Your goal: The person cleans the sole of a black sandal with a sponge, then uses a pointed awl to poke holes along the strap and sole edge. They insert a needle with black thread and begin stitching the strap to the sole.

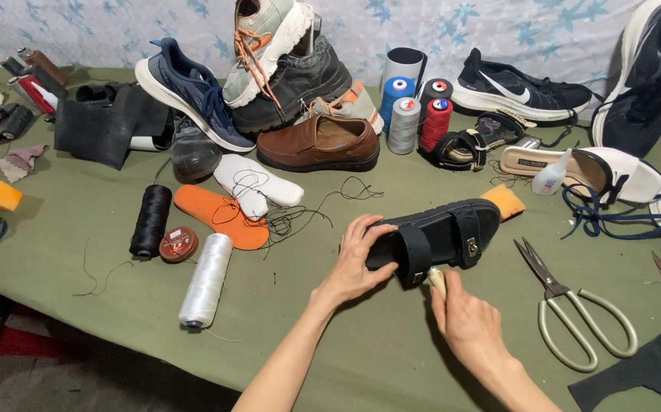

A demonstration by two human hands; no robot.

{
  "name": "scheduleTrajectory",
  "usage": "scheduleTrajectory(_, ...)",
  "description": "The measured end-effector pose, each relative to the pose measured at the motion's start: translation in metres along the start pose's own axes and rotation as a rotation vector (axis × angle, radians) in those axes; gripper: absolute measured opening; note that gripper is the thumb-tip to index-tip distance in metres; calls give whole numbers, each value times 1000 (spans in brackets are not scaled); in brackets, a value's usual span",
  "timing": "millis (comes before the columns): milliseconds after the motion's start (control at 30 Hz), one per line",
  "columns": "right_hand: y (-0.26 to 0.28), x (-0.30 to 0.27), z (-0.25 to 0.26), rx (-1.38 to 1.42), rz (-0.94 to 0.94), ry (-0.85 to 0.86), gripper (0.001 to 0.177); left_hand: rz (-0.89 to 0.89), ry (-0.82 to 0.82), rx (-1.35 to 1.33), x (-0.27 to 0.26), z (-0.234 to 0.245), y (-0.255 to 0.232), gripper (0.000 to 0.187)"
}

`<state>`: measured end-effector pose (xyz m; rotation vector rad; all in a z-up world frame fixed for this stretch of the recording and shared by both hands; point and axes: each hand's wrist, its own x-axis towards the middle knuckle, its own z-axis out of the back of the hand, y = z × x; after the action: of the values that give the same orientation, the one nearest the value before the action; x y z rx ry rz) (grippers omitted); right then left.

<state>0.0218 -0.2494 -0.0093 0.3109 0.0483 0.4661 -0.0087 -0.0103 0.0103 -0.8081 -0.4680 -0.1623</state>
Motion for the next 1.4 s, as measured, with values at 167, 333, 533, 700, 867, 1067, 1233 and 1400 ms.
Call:
scheduleTrajectory(167, 0, -8, -10, 0, 48, -69, 28, 207, -80, -52, 4, -10, -16, 41)
scheduleTrajectory(333, 0, -13, -17, -2, 60, -153, 31, 17, -266, 259, 4, -46, -33, 41)
scheduleTrajectory(533, 2, -13, -16, 57, 82, -231, 32, 48, -392, 135, 14, -47, -32, 27)
scheduleTrajectory(700, -6, -9, -29, 200, -8, -58, 39, -105, -490, 65, -1, -55, -25, 16)
scheduleTrajectory(867, -17, -9, -44, 202, 14, -73, 32, -190, -519, 65, -11, -62, -19, 19)
scheduleTrajectory(1067, -23, -9, -65, 125, 20, -174, 34, -217, -540, 72, -13, -63, -20, 20)
scheduleTrajectory(1233, -29, -11, -78, 61, 54, -253, 38, -232, -546, 82, -16, -62, -22, 19)
scheduleTrajectory(1400, -29, -17, -76, 24, 45, -287, 34, -246, -586, 94, -21, -64, -28, 19)
